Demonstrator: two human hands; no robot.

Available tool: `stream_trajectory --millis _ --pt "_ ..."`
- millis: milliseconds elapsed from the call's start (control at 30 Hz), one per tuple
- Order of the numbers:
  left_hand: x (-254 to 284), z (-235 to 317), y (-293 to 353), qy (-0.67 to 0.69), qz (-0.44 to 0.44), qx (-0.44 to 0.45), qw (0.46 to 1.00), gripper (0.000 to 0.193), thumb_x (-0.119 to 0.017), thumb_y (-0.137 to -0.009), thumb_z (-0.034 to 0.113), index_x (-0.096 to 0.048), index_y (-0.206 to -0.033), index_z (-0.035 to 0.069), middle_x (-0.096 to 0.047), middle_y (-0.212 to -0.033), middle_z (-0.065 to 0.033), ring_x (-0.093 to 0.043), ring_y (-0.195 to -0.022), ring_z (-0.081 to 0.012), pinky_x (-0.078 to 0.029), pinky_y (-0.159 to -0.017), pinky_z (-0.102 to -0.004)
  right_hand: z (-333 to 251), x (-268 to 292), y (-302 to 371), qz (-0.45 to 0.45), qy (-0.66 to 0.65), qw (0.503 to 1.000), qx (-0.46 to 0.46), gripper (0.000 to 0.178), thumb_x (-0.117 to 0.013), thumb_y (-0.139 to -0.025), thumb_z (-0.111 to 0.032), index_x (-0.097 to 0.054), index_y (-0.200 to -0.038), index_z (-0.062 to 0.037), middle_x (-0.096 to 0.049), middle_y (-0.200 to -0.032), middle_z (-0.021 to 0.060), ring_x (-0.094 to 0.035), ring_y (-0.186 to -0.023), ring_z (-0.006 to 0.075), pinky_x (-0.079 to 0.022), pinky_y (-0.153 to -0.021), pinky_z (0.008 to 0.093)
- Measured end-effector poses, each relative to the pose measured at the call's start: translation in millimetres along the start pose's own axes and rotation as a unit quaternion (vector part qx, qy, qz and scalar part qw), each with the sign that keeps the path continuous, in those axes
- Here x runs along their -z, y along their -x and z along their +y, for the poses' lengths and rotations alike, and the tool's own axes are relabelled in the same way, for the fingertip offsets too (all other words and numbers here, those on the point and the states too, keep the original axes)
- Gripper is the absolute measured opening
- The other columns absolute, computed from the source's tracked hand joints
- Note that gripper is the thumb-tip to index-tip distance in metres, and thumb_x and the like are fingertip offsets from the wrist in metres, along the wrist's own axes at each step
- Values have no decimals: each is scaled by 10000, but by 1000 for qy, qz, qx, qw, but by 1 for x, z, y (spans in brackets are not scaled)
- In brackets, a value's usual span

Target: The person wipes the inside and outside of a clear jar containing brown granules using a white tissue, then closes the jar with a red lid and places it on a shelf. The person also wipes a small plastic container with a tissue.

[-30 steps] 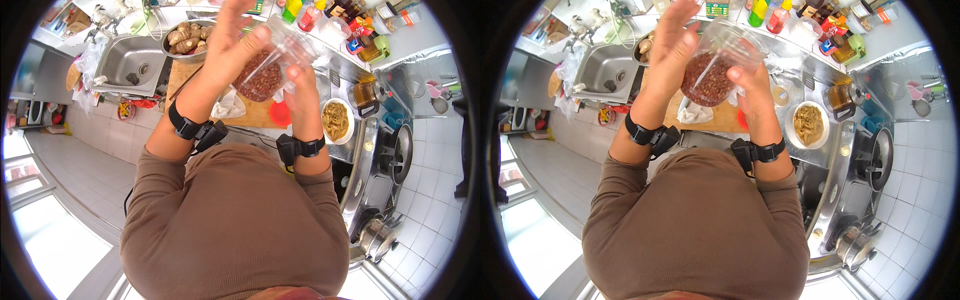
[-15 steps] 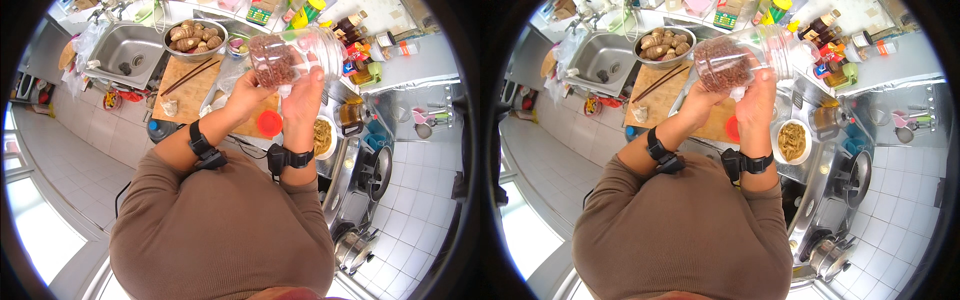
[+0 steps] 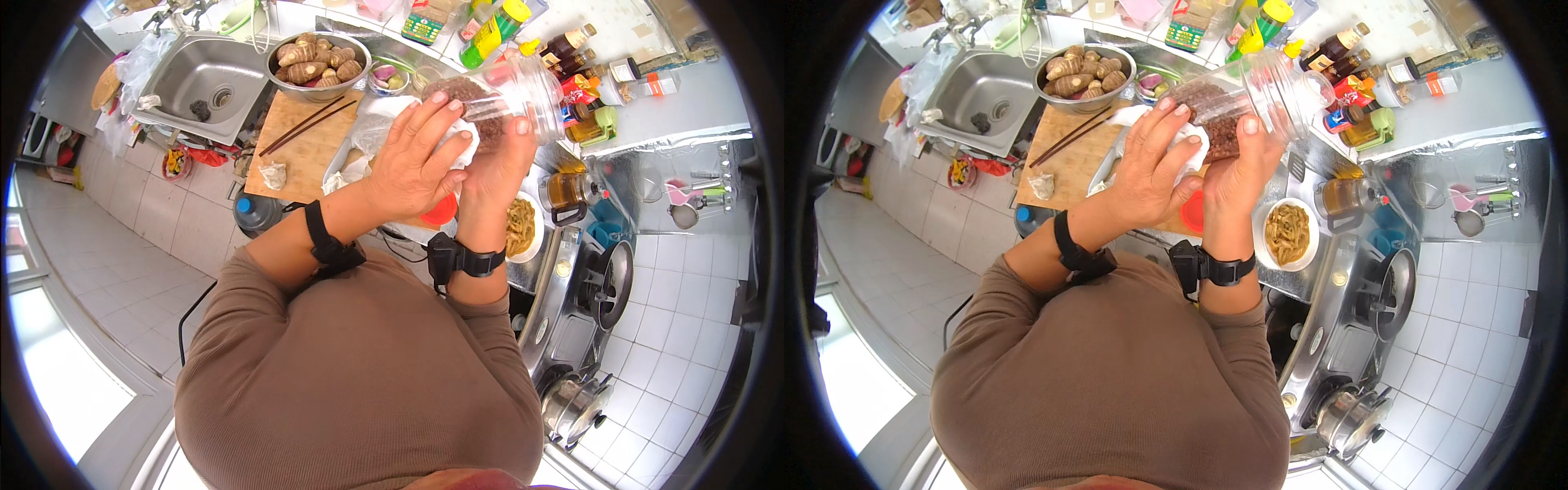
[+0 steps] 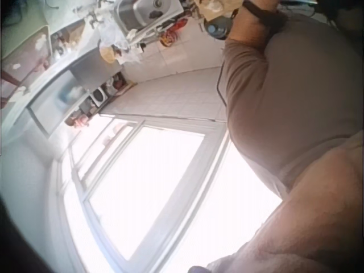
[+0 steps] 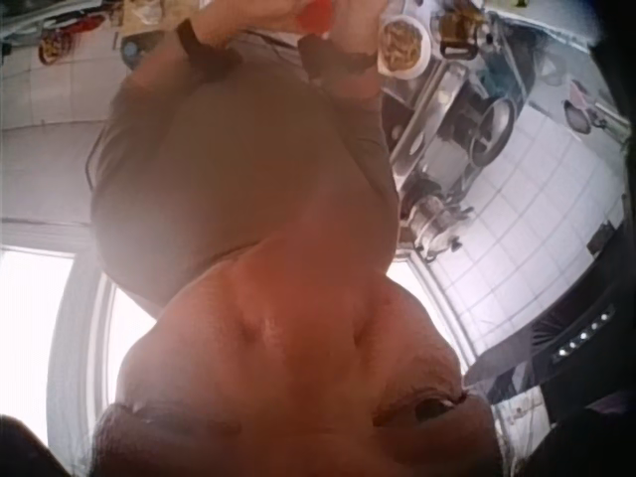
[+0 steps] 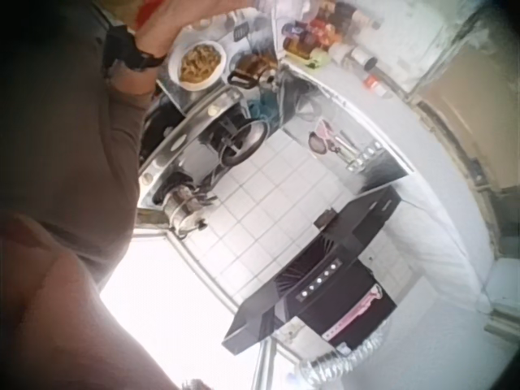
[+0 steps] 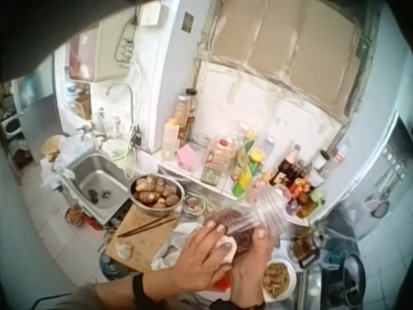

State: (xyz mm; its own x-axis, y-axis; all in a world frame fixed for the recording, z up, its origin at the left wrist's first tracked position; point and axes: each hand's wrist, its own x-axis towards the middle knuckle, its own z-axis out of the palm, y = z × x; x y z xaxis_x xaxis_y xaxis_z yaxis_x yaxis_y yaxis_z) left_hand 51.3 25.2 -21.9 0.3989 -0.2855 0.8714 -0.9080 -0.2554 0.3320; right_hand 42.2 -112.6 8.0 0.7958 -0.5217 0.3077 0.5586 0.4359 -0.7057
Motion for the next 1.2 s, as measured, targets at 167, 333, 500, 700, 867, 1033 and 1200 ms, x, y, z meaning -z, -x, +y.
stream_trajectory --millis 167,333,500,700,867,1033,1200 --pt "-6 -6 -11 154 42 80 984 479 -531 -985 245 -447 -1387 -2 -264 -1511 -316 -313 -1380 -499 -287 -1130 -498 -9 -11 3 -17 18 999 45 746 -751 -769 -175 -371 -1393 -25 -519 -1332 160 -525 -1224 275 -416 -1077 438" --pt "-7 3 -24 473 36 341 812 539 -482 -1037 326 -396 -1449 -10 -420 -1458 -192 -406 -1352 -285 -321 -1111 -372 -15 -15 14 -32 72 988 134 919 -810 -706 -202 -285 -1446 -53 -491 -1355 204 -515 -1246 321 -404 -1094 458" --pt "0 -5 -37 617 21 508 601 441 -502 -1020 327 -489 -1354 41 -550 -1362 -98 -549 -1236 -198 -448 -1042 -389 -26 -4 17 -103 77 988 80 1060 -881 -632 -298 -270 -1466 -65 -490 -1338 211 -530 -1227 315 -437 -1064 451" --pt "6 -7 -29 719 -65 535 439 537 -449 -1016 476 -521 -1345 57 -565 -1375 -119 -573 -1223 -225 -448 -1052 -418 -27 6 10 -143 130 981 26 1200 -812 -595 -672 -350 -1447 37 -475 -1423 234 -455 -1344 347 -346 -1146 455" --pt "-2 -10 -24 718 54 458 521 513 -569 -991 413 -477 -1328 37 -574 -1304 -104 -566 -1191 -200 -453 -1030 -386 -22 7 -3 -165 174 970 37 1146 -769 -680 -679 -288 -1492 -29 -414 -1494 214 -436 -1349 362 -288 -1160 490" --pt "-9 -14 -12 424 95 270 859 719 -703 -907 380 -339 -1415 25 -432 -1362 -175 -454 -1247 -258 -399 -1032 -414 -9 0 15 -125 125 984 15 1048 -790 -757 -528 -195 -1531 -148 -352 -1507 254 -397 -1356 411 -329 -1109 586" --pt "-7 -7 -9 209 80 60 973 806 -709 -869 459 -344 -1422 0 -322 -1409 -316 -379 -1286 -452 -354 -1054 -494 -13 -8 24 -50 93 994 21 1082 -842 -706 -462 -220 -1507 -84 -453 -1412 266 -507 -1268 386 -488 -1005 501"
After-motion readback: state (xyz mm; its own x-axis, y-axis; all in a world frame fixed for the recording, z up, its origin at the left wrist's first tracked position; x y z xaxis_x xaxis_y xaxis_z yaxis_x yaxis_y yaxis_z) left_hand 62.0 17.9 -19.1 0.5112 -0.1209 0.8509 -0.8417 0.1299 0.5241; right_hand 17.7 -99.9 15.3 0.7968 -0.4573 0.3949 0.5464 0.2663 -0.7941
